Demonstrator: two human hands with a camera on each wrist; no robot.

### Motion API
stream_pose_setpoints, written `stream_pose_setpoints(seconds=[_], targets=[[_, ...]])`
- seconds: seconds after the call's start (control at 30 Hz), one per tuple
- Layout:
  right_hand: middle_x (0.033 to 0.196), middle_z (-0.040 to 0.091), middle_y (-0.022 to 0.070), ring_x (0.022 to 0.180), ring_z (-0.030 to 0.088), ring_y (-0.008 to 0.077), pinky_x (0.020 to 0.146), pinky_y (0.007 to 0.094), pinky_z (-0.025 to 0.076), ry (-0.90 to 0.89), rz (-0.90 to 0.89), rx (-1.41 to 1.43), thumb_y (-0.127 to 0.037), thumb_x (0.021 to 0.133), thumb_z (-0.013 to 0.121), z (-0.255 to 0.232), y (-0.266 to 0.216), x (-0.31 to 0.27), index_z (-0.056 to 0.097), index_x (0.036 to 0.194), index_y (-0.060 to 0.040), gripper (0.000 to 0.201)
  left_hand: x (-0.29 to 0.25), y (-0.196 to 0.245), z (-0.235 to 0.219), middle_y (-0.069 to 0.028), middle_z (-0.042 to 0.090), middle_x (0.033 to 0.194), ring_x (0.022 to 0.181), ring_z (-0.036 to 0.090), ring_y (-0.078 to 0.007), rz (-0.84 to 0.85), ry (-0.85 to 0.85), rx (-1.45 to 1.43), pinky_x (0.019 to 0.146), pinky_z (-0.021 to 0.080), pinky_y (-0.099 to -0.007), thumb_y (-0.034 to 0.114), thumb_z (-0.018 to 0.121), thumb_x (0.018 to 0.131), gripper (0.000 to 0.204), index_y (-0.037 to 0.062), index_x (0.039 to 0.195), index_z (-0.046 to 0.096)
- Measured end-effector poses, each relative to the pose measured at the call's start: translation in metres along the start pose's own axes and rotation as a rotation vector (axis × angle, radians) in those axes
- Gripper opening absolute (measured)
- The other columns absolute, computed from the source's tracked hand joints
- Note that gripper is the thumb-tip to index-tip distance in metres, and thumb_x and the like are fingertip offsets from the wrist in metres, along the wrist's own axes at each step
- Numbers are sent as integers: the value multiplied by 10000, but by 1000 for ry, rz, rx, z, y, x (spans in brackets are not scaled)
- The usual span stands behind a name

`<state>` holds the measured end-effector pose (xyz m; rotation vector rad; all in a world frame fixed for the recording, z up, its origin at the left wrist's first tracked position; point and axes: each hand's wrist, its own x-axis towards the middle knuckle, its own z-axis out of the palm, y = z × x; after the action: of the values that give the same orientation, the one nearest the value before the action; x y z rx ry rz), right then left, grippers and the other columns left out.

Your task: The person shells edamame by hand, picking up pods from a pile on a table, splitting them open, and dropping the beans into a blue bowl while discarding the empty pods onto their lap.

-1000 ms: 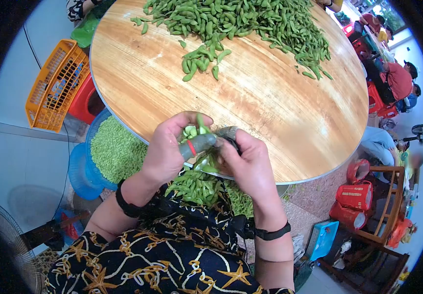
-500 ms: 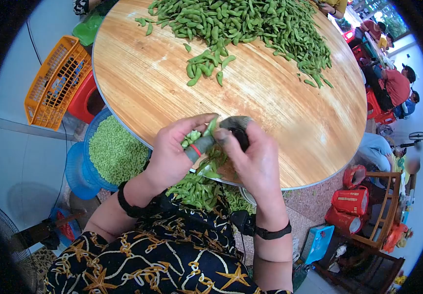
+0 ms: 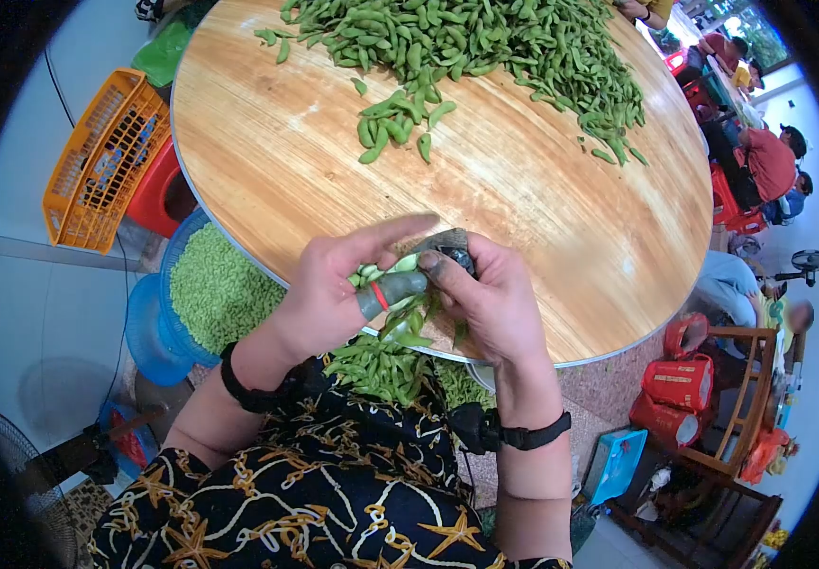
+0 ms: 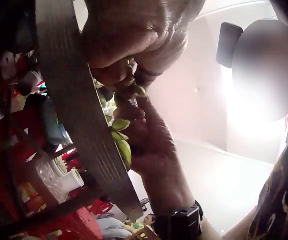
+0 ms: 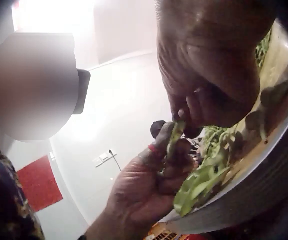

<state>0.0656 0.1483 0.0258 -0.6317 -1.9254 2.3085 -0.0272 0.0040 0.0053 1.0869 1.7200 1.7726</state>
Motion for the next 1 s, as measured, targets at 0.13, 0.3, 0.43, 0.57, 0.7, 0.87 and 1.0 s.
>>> stream_pose_setpoints(seconds=[0.13, 0.3, 0.43, 0.57, 0.7, 0.87, 1.0], targets=[[596, 479, -30, 437, 375, 22, 391, 161, 275, -94, 137, 440, -78, 856, 566, 1, 5, 1, 560, 923, 7, 108, 5, -7, -12, -43, 650, 860, 741, 590, -78, 291, -114, 109, 668, 476, -218, 43, 641, 793, 250, 51, 1043, 636], [565, 444, -26, 393, 348, 35, 363, 164, 254, -168, 212, 792, -61, 872, 530, 8, 7, 1, 539, 922, 2, 81, 2, -12, -10, -23, 625, 822, 735, 571, -73, 1, -48, -308, 648, 461, -225, 47, 648, 794, 177, 26, 963, 599], [615, 492, -50, 483, 385, 14, 429, 173, 306, -13, 41, 253, -172, 873, 584, 5, 7, 3, 581, 886, -25, 148, 4, -4, -9, -1, 581, 781, 752, 540, -52, -151, 32, -332, 654, 437, -208, 84, 685, 775, 228, 40, 934, 527], [667, 551, -35, 552, 456, 24, 495, 182, 369, 25, -91, 3, -163, 857, 608, 10, 2, 1, 597, 870, -10, 154, 3, -2, -9, 1, 565, 762, 761, 533, -45, -255, -79, -298, 653, 426, -204, 95, 700, 760, 263, 46, 929, 504], [685, 584, -14, 598, 510, 49, 539, 204, 413, 137, -198, -277, -102, 844, 600, 13, 4, 1, 601, 835, 7, 110, 4, -3, -10, -58, 572, 748, 718, 569, -132, -14, 14, 266, 636, 439, -254, 41, 680, 730, 207, 17, 882, 541], [599, 577, 64, 526, 524, 99, 501, 245, 422, 271, -425, -625, -63, 803, 614, 22, 3, 0, 586, 805, 7, 76, 3, 2, -4, -143, 580, 778, 717, 582, -291, 25, 88, 454, 644, 466, -329, 0, 651, 691, 176, -3, 852, 580], [575, 554, 130, 484, 537, 176, 483, 282, 426, 309, -567, -851, -73, 775, 627, 25, 4, 2, 574, 778, 1, 91, 2, -1, -1, -176, 578, 804, 753, 569, -356, 66, 65, 543, 653, 469, -382, -19, 622, 686, 206, -13, 888, 582]])
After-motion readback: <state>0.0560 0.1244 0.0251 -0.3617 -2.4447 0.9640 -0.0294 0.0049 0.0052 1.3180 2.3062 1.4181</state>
